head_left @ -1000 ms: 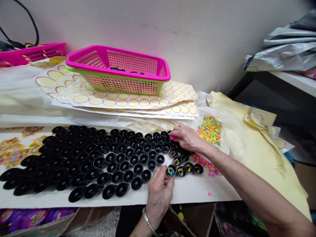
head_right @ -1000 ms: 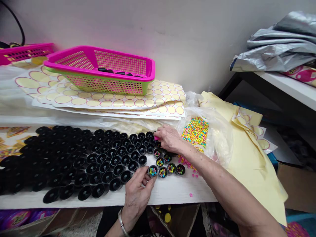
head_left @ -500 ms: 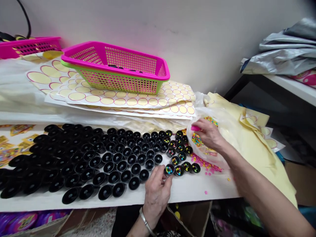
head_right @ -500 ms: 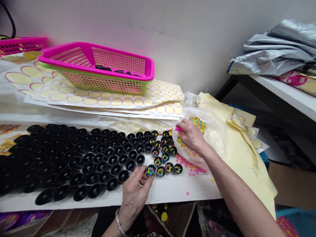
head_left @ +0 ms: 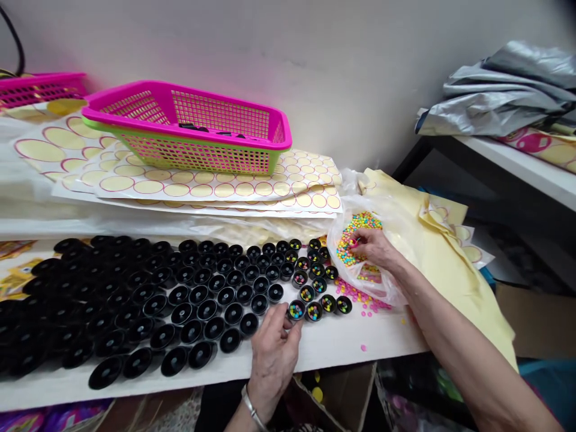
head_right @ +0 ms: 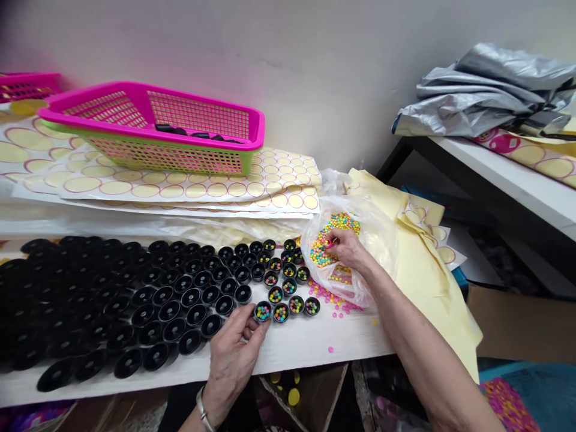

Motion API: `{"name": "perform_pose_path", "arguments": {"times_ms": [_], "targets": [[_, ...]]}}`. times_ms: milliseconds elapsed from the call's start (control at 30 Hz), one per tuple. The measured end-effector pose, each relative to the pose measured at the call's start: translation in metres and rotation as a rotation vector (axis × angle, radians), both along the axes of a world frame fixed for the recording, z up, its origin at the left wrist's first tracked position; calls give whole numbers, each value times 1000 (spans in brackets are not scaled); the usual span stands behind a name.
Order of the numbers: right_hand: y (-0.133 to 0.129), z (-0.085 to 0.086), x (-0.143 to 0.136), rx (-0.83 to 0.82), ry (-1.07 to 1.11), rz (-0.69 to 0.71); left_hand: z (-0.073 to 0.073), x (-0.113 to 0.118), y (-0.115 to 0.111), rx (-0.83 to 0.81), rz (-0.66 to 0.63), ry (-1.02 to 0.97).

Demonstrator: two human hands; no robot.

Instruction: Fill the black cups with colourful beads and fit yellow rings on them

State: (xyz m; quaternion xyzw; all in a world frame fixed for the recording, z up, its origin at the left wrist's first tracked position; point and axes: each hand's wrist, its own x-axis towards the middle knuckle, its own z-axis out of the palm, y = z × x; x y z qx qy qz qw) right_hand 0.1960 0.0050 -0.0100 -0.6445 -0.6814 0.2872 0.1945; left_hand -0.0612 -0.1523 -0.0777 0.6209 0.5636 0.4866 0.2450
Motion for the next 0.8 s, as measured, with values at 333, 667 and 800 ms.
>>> {"name": "perform_pose_path", "arguments": {"times_ms": [333,667,800], "targets": [[-24,32,-42,-71,625,28,0,1,-2,-22,-22,27],[-2,27,-121,213,-115,538,2,0,-3,-60,-34,-4],[7,25,-131,271,-370,528,-2,1,-4,-83,-41,-10]]}}
